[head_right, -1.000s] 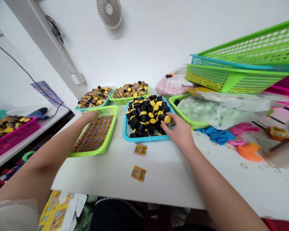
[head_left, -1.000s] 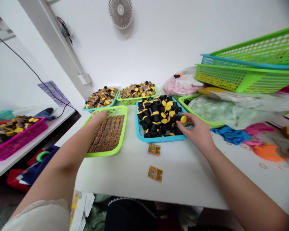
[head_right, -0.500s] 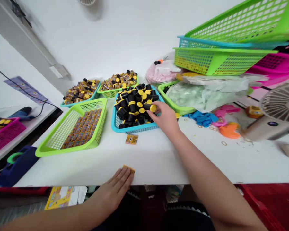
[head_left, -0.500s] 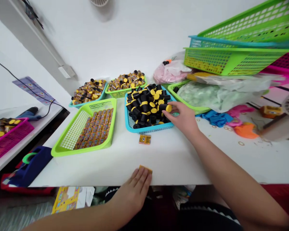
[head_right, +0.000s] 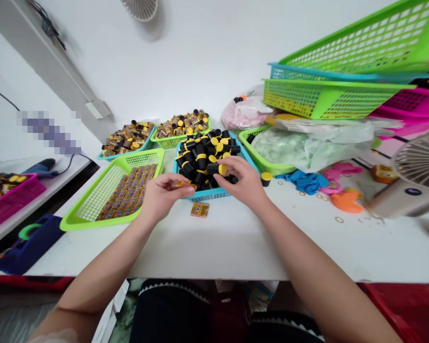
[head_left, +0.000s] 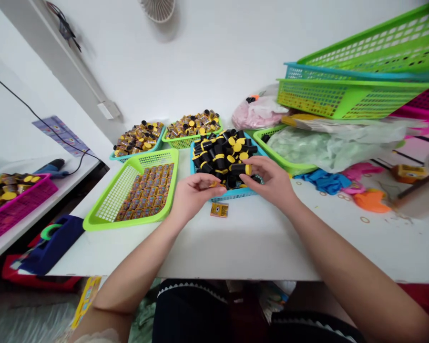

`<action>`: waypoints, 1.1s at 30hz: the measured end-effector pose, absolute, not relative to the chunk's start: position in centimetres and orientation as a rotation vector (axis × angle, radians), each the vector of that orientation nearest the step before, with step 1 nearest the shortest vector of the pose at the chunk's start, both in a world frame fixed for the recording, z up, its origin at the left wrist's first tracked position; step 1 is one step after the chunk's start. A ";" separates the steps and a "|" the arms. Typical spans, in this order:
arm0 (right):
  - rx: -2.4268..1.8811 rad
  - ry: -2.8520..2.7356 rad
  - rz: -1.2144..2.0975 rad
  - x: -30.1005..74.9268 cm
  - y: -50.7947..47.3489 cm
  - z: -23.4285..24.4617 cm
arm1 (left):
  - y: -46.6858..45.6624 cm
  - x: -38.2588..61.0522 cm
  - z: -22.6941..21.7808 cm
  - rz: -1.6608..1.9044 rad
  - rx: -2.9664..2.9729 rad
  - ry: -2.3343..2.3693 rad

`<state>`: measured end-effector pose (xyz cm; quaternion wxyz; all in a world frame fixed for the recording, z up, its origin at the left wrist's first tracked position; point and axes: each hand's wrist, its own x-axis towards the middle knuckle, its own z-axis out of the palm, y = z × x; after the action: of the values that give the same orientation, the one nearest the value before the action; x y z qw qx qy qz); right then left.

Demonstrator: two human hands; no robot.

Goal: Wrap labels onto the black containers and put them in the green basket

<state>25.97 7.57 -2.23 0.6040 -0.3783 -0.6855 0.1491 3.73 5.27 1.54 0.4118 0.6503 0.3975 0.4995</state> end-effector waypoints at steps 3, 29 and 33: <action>-0.816 -1.539 0.579 25.9 6.9 -1.9 | 6.0 4.2 -0.8 1.086 1.411 0.999; -0.708 -1.790 0.680 24.7 5.7 -2.4 | 5.1 2.8 -2.2 1.124 1.630 0.928; -0.774 -1.777 0.724 24.6 5.5 -2.3 | 5.0 2.9 -2.4 1.237 1.592 0.832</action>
<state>24.58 5.55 -2.34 0.5111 -0.3217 -0.7382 0.3007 2.92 4.99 -2.36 0.4622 0.6473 0.3384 0.5029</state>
